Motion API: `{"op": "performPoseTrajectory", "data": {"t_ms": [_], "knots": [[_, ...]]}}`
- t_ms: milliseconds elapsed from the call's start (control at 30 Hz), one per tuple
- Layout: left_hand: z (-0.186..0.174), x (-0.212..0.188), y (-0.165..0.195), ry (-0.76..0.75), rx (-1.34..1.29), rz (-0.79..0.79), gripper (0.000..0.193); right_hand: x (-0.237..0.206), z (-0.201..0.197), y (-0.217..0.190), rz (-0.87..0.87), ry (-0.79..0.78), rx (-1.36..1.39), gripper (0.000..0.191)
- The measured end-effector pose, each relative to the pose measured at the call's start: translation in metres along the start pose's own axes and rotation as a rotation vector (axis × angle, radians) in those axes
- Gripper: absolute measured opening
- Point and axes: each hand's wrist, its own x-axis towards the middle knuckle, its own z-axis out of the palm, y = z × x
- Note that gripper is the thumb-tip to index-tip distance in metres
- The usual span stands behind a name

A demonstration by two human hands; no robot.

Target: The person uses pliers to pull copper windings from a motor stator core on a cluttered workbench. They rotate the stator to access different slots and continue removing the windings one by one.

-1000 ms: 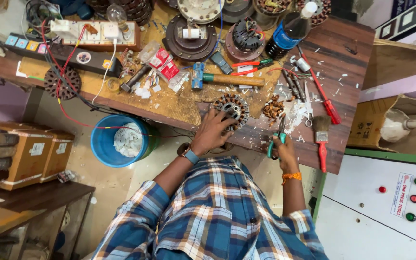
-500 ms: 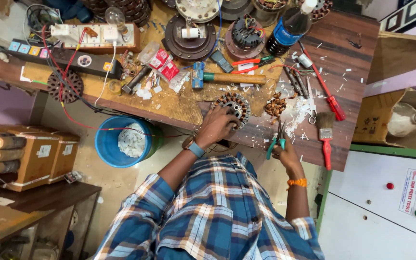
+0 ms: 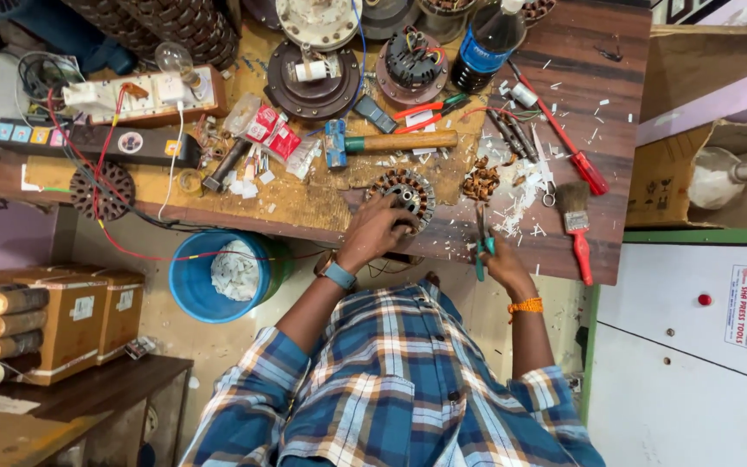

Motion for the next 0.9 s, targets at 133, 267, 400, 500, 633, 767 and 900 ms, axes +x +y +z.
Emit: {"op": "performPoseTrajectory", "data": {"t_ms": [133,267,400,500,633,767,900], "knots": [[0.007,0.001,-0.004,0.034,-0.023,-0.018,0.025,-0.029,0.015,0.011,-0.088,-0.052,0.066,0.063],[0.008,0.006,-0.008,0.035,-0.016,-0.029,0.023,-0.054,0.041,-0.008,-0.321,-0.023,-0.078,0.053],[0.009,0.007,-0.007,0.014,-0.031,-0.055,0.023,-0.073,0.059,-0.036,-0.606,0.12,-0.356,0.062],[0.011,0.004,-0.006,0.028,-0.071,-0.062,0.023,-0.079,0.06,-0.048,-0.444,0.073,-0.407,0.067],[0.014,0.002,-0.005,0.163,-0.02,0.005,0.02,-0.084,0.059,-0.055,-0.549,0.155,-0.495,0.065],[0.016,0.004,-0.005,0.165,-0.039,0.004,0.021,-0.089,0.063,-0.063,-0.517,0.192,-0.581,0.061],[0.015,0.003,-0.009,0.095,-0.146,-0.084,0.017,-0.093,0.068,-0.066,-0.421,0.178,-0.693,0.06]]}}
